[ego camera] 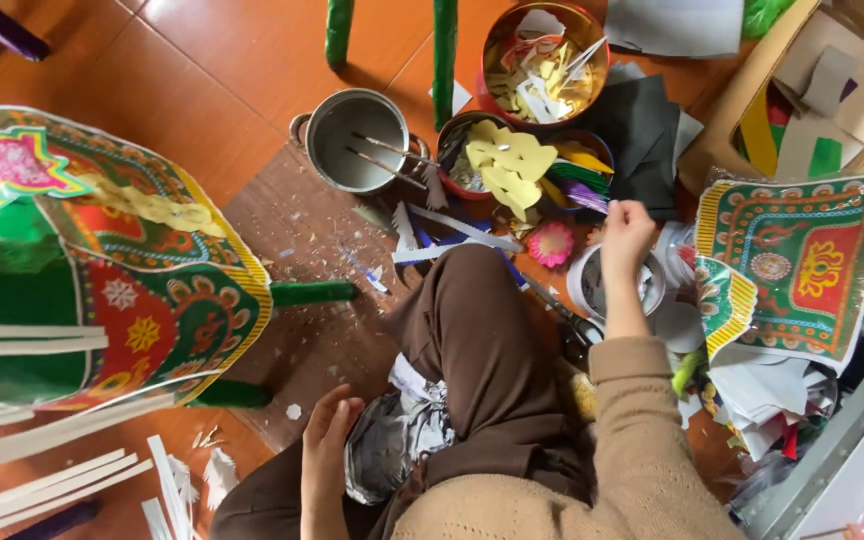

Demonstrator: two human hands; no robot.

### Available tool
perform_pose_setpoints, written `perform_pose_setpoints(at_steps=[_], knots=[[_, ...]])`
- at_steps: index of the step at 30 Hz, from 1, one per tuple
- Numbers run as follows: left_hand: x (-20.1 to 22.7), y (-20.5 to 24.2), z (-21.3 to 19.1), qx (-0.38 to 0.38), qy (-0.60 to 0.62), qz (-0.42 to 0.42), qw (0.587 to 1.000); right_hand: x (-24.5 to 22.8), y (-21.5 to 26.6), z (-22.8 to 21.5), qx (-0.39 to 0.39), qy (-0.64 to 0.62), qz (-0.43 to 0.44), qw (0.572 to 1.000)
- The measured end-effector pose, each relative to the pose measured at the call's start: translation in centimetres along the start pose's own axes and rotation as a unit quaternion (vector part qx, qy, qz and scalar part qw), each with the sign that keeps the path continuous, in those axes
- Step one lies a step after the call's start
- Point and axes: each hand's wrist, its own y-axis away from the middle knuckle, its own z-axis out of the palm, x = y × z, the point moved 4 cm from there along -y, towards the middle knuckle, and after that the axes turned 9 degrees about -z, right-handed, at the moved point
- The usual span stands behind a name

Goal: Decorating paper-mache horses with paper strips and artificial flowers

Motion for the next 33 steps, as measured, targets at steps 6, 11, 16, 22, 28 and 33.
perform_pose_setpoints(at_steps=[6,11,16,22,28,33], knots=[[-1.3,-1.1,-0.2,-0.004,0.013,0.022,1.0,-2.3,-2.8,1.1,-0.198,0.036,-0.148,0.968],[-1.1,-0.8,0.1,0.003,0.024,0.014,1.0,-2.0,-2.5,3.3,-0.252,0.22,-0.198,0.921],[-3.7,-3.3,-1.0,-0.031,0.081,0.044,0.995,-0.9,-2.9,3.5,-0.253,0.179,-0.239,0.92],[-0.8,-0.2,0.6,-0.002,0.016,0.012,1.0,-1.3,-3.0,3.0,-0.326,0.154,-0.203,0.911],[-2.5,-2.3,-0.4,-0.022,0.028,0.053,0.998,0.5,-4.9,-0.9,-0.202,0.001,-0.198,0.959],[-2.0,-1.5,-0.2,-0.019,0.019,0.043,0.999,1.6,-4.0,-7.6,-0.199,-0.048,-0.052,0.977]])
